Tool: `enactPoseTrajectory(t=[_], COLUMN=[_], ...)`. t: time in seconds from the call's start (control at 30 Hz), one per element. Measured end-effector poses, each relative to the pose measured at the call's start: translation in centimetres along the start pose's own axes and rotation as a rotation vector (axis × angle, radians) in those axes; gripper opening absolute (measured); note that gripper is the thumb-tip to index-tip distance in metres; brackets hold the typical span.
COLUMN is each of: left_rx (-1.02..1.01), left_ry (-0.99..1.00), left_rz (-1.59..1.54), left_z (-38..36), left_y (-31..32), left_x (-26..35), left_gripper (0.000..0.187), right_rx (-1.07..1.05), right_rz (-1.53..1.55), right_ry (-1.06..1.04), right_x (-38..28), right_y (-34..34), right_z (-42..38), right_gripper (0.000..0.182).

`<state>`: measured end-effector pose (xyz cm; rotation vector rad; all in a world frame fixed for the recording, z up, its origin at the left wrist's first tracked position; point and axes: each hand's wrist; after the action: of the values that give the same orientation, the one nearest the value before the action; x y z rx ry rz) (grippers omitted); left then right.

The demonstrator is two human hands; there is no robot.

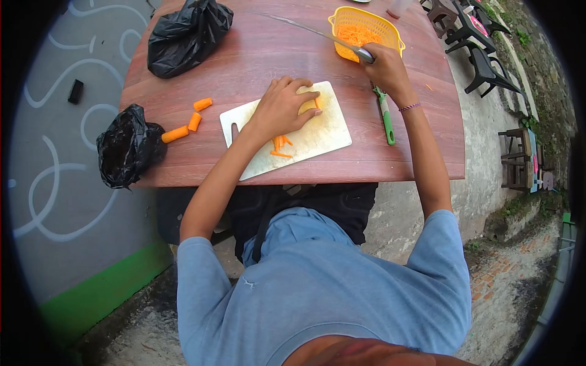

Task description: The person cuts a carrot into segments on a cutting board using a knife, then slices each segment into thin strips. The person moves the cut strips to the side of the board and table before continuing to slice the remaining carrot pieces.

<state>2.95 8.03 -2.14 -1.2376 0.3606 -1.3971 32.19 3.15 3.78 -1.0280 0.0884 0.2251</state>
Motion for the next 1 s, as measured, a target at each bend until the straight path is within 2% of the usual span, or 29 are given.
enactPoseTrajectory(t=[0.17,0.27,0.33,0.37,0.43,0.47,0.53,0.67,0.73,0.93,1.0], left_rx=[-0.005,0.031,0.073,0.079,0.08,0.084,0.084,0.08,0.063,0.023,0.012], left_ry=[0.041,0.062,0.075,0.089,0.098,0.089,0.075,0.11,0.119,0.156,0.181], left_rz=[0.007,-0.005,-0.031,-0.038,-0.055,-0.081,-0.11,-0.165,-0.163,-0.109,-0.064], left_z=[0.6,0.5,0.5,0.4,0.2,0.2,0.0,-0.5,-0.6,-0.9,-1.0], left_y=[-0.5,-0.1,0.2,0.1,0.2,0.0,-0.3,-0.8,-1.0,-1.6,-2.0], left_x=[-0.2,-0.4,-0.7,-0.9,-1.2,-1.1,-1.2,-1.7,-1.7,-1.0,-0.6], left_gripper=[0.038,0.037,0.036,0.036,0.036,0.034,0.033,0.032,0.032,0.029,0.028], right_rx=[-0.061,0.06,0.241,0.241,0.114,0.106,-0.387,-0.447,-0.467,-0.592,-0.571], right_rz=[0.056,0.108,0.065,0.055,0.133,0.134,0.12,0.231,0.587,0.51,0.474], right_ry=[-0.015,-0.088,-0.189,-0.183,0.026,0.032,0.428,0.591,0.861,0.789,0.778], right_x=[-2.7,-3.1,-3.8,-4.4,-6.2,-7.3,-9.2,-11.8,-13.4,-15.3,-15.8], right_y=[0.9,0.4,-1.4,-2.5,-5.2,-6.4,-8.4,-8.1,-8.5,-8.6,-8.2], right_z=[0.0,-0.5,-1.2,-2.1,-4.4,-5.6,-8.2,-13.6,-14.7,-15.2,-15.3], right_gripper=[0.009,0.013,0.016,0.016,0.022,0.022,0.021,0.023,0.029,0.042,0.043])
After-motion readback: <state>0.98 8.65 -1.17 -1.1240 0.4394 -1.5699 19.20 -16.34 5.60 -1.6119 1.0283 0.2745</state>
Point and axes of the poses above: each hand's wrist, its own z-axis towards the middle knuckle, its own y-axis out of the palm, x = y × z, and after that the axes turned 5 degrees about -z, right-handed
